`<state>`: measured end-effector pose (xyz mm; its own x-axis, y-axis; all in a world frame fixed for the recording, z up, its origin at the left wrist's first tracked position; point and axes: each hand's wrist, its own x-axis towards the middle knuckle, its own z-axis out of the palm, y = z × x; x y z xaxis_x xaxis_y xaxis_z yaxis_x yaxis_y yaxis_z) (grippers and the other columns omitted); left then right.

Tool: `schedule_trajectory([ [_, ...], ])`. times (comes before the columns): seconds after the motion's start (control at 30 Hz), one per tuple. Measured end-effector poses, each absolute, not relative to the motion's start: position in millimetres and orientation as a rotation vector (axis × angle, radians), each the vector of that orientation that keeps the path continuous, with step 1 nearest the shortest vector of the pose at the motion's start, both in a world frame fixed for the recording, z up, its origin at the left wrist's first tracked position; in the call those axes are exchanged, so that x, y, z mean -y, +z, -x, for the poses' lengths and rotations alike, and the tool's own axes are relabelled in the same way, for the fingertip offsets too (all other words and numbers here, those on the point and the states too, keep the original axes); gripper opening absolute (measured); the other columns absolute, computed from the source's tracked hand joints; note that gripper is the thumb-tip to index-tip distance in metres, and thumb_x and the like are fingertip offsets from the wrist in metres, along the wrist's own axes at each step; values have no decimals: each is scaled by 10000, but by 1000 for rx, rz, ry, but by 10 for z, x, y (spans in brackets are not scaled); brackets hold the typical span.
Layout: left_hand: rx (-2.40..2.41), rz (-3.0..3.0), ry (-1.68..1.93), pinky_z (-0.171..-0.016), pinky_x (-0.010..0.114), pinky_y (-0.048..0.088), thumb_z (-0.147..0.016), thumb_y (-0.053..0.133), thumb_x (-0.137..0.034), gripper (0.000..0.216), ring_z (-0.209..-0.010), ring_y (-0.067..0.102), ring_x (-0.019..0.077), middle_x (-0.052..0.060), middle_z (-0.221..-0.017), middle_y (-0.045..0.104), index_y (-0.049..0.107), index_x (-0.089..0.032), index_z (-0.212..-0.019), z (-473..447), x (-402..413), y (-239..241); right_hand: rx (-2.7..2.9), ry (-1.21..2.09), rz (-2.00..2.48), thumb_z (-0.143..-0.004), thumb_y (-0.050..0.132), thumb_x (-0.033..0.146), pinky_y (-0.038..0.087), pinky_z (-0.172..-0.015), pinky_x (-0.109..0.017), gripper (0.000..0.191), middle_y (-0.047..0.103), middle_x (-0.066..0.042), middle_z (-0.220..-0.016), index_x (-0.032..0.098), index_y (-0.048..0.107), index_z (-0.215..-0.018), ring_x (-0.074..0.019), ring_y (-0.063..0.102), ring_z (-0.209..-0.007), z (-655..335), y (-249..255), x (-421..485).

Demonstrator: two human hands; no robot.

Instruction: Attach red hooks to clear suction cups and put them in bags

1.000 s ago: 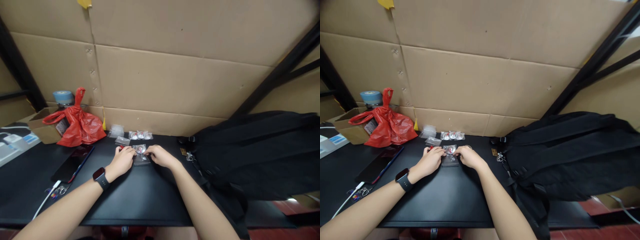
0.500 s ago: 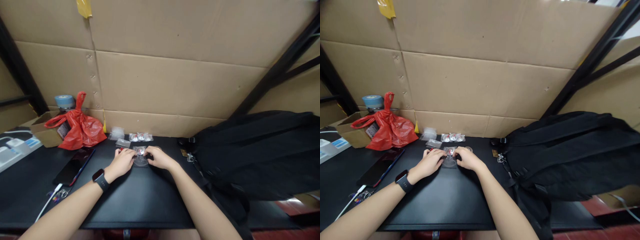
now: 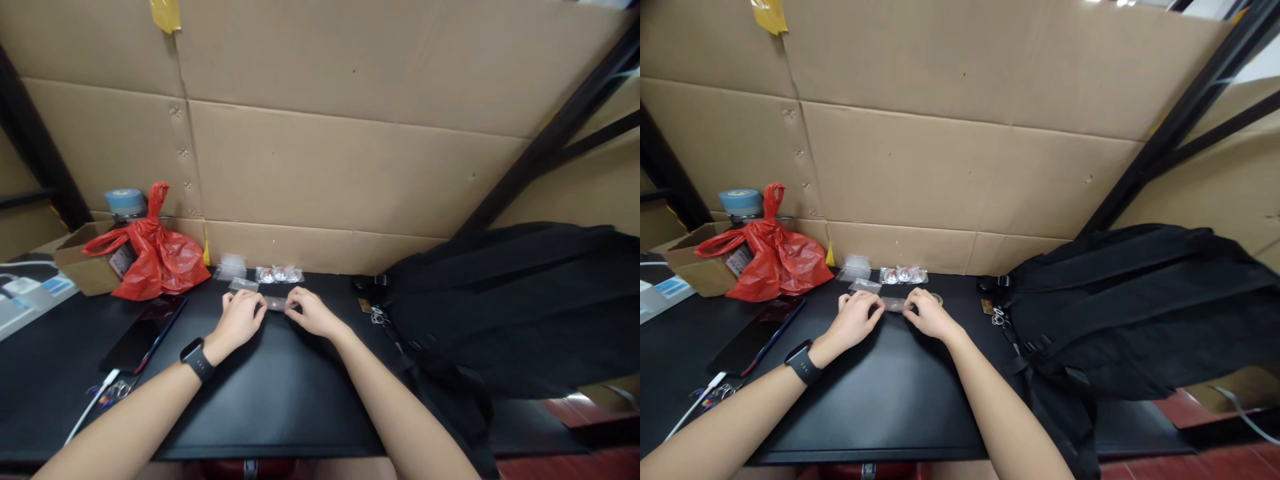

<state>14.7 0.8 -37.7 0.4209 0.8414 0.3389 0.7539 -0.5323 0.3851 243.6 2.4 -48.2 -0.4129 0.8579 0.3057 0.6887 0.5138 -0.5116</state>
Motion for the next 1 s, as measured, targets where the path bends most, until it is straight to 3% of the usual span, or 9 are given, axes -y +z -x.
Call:
schedule_trajectory([
  [0.17,-1448,-2402,765,-865,380,273,-915,503,-216,149,-1056,582,235,15,-937,724,591,-254,-1030,-148,-47,-432,2211,417,1322,-920,588,207,432,-910,-360,111,623,-47,-1005,198,665,-842,-189,565,-965,-2467,-457,-25],
  [0.33,-1510,-2380,735,-876,385,282,-862,509,-181,418,-1000,610,243,11,-826,708,413,-217,-1267,-173,5,-415,2245,310,1423,-965,483,204,430,-889,-370,250,618,-58,-956,181,624,-760,-197,547,-914,-2352,-503,3],
  [0.43,-1504,-2519,620,-869,395,290,-866,488,-172,360,-986,596,253,31,-850,702,491,-241,-1219,-185,61,-381,2226,230,1495,-940,493,183,436,-868,-364,234,609,-72,-920,181,602,-733,-209,543,-894,-2266,-534,17],
  [0.53,-1513,-2656,565,-873,416,306,-890,469,-180,302,-1047,553,272,77,-1015,691,587,-247,-1160,-186,99,-377,2146,91,1523,-896,577,213,437,-862,-373,68,612,-96,-993,177,630,-874,-239,531,-946,-2219,-499,46],
  [0.73,-1572,-2708,503,-894,449,343,-963,432,-339,327,-1143,478,313,125,-1165,613,655,-220,-1171,-174,97,-408,2402,157,1311,-900,610,328,369,-944,-448,331,605,-115,-1295,216,599,-1212,-287,481,-1190,-2201,-397,120],
  [0.83,-1572,-2732,479,-907,463,351,-922,510,-414,349,-1168,450,329,138,-1188,594,665,-197,-1147,-175,96,-389,2381,224,1363,-882,586,206,340,-954,-452,370,646,-109,-1258,208,575,-1252,-273,515,-1161,-2205,-423,102],
  [1.0,-1583,-2728,481,-895,452,350,-928,476,-241,235,-1150,452,306,126,-1131,613,671,-195,-1050,-141,99,-362,2221,380,1406,-922,560,249,360,-929,-413,293,716,-52,-1068,242,592,-1213,-225,611,-1025,-2223,-435,45],
])
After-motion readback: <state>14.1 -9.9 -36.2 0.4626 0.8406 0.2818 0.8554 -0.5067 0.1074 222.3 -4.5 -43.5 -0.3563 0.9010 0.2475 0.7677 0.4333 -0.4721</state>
